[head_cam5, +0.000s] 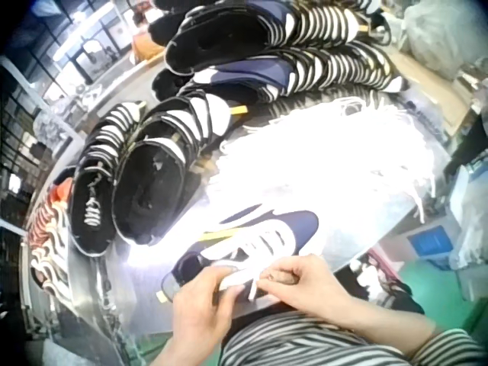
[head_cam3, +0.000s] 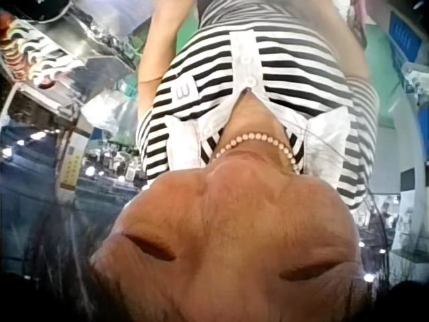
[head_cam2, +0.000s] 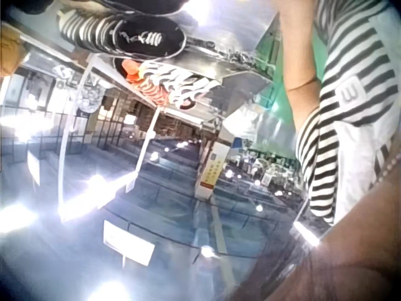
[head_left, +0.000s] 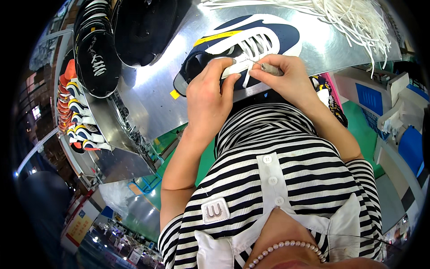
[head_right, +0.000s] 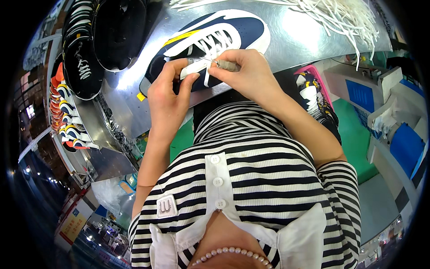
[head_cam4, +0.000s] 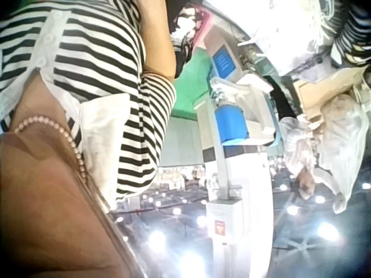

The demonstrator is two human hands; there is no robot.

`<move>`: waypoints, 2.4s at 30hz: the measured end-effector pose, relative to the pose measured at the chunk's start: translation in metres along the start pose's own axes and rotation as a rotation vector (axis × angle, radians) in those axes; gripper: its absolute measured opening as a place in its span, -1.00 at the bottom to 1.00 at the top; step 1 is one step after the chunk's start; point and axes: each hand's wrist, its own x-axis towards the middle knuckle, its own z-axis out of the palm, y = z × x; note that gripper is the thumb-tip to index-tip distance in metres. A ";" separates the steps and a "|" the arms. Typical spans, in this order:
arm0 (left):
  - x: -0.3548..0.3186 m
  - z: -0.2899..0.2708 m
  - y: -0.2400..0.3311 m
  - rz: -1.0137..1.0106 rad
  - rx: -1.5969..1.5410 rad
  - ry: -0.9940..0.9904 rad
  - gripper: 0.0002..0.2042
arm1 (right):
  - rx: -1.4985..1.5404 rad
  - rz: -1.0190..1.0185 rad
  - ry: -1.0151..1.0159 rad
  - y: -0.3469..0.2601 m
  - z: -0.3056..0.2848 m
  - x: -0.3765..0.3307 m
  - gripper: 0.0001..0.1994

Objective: The person laces a blue and white sneaker with white shoelaces by hand. They thread the laces through the eyelets, pull them tight, and adjust the fit. The person then places the finished shoe on a metal table next to other completed shoes.

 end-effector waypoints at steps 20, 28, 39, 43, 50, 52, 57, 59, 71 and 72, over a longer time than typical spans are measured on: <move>0.008 -0.006 0.005 -0.121 -0.183 -0.087 -0.80 | 0.141 -0.194 0.104 -0.006 0.001 0.014 -0.82; 0.016 0.007 0.009 -0.135 -0.029 0.003 -0.75 | 0.075 -0.258 0.099 -0.002 0.002 0.023 -0.79; 0.015 0.012 0.007 -0.016 0.022 0.064 -0.77 | -0.153 -0.263 0.011 0.004 -0.016 -0.006 -0.81; 0.013 0.014 -0.001 0.153 0.046 0.053 -0.78 | -0.121 -0.202 -0.041 -0.001 -0.014 0.001 -0.83; 0.003 0.014 -0.002 0.138 0.030 0.004 -0.73 | -0.346 -0.167 -0.122 -0.012 -0.014 0.012 -0.83; 0.000 0.006 0.002 -0.027 -0.034 -0.054 -0.71 | -0.381 -0.105 -0.158 -0.028 -0.049 0.000 -0.84; 0.013 -0.002 0.008 -0.031 -0.099 -0.351 -0.82 | -0.293 -0.484 0.286 0.008 -0.034 0.050 -0.77; 0.009 -0.008 0.004 0.139 0.101 -0.344 -0.79 | -0.429 -0.502 0.372 0.013 -0.025 0.054 -0.78; -0.120 0.033 -0.032 -0.402 -0.842 0.381 -0.46 | -0.091 -0.342 0.340 0.010 -0.026 0.044 -0.78; -0.117 0.035 -0.025 -0.558 -1.182 0.427 -0.45 | -0.033 -0.303 0.286 0.006 -0.019 0.045 -0.77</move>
